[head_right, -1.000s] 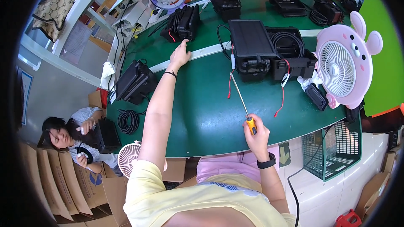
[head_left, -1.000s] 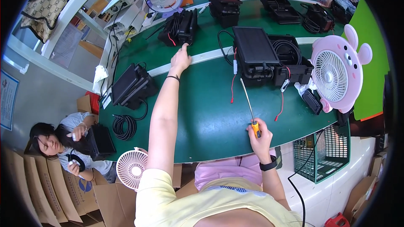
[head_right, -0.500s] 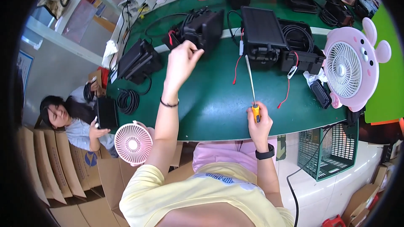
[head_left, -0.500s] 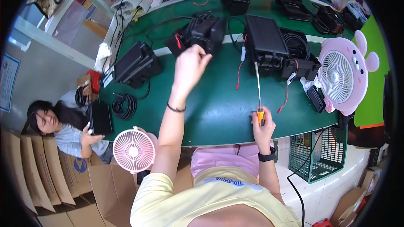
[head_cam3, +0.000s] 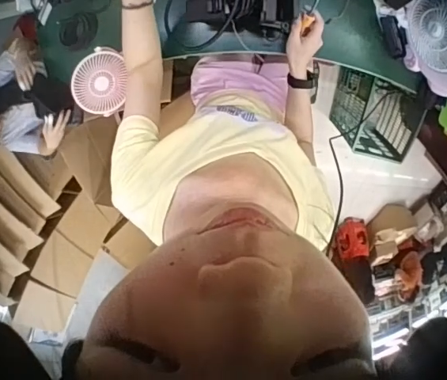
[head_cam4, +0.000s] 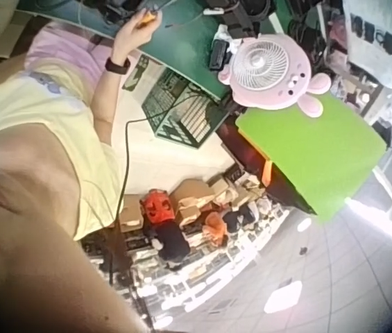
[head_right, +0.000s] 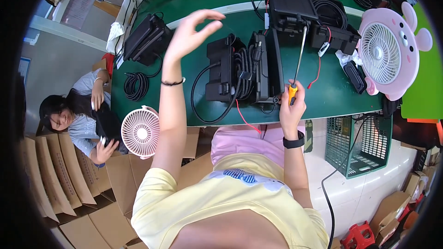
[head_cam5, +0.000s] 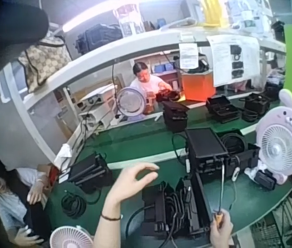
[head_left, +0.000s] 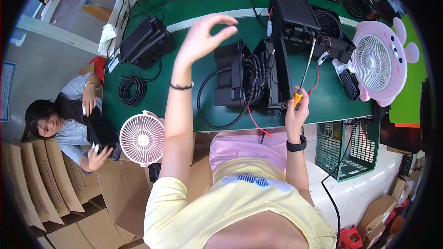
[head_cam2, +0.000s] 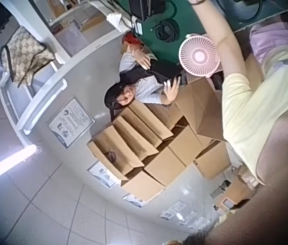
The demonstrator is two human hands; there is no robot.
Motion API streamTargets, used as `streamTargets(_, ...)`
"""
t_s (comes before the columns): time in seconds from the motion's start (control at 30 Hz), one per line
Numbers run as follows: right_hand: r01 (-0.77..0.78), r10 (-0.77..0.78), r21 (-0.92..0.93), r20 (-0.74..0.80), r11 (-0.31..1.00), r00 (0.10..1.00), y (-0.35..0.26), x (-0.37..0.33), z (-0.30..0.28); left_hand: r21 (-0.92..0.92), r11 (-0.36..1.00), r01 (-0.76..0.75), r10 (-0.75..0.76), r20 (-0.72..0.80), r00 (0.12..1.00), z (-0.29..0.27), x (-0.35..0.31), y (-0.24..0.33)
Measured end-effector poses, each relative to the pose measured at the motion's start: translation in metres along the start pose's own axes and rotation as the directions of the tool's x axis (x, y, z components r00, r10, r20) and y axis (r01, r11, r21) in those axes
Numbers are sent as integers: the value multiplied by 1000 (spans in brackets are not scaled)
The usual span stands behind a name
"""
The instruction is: Assembling and checking electronic components inside plastic housing units at a workshop station.
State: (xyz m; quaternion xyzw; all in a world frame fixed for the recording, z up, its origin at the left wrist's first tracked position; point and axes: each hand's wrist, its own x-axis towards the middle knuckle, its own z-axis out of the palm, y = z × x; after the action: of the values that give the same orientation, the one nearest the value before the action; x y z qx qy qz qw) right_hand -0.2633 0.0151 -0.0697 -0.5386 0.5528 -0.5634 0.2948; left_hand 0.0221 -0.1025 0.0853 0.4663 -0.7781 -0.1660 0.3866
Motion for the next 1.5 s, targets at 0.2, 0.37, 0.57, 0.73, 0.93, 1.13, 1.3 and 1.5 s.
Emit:
streamTargets(0.2,-81,92,196,-47,977,995,0,-7,-4,65,994,90,-95,88,992,54,-47,3)
streamTargets(0.37,-80,88,256,-20,963,996,-8,-9,-4,-1,983,184,-159,-506,848,64,-103,-15)
streamTargets(0.57,-226,177,389,158,893,971,-27,-13,13,-82,937,341,-242,-854,460,112,-145,15)
streamTargets(0.73,-336,246,396,261,855,933,-38,-4,8,-263,934,242,-349,-814,464,164,-173,54)
streamTargets(0.93,-389,314,279,276,878,908,-28,11,-1,-215,958,189,-287,-712,641,166,-195,62)
streamTargets(1.13,-290,255,142,225,946,941,-27,42,7,-57,995,79,-97,-502,859,124,-210,61)
streamTargets(1.3,-429,306,296,382,853,872,-31,43,11,329,937,-116,251,-403,880,81,-183,86)
streamTargets(1.5,-436,254,344,462,832,850,-19,15,4,539,823,179,-125,-136,983,64,-135,112)
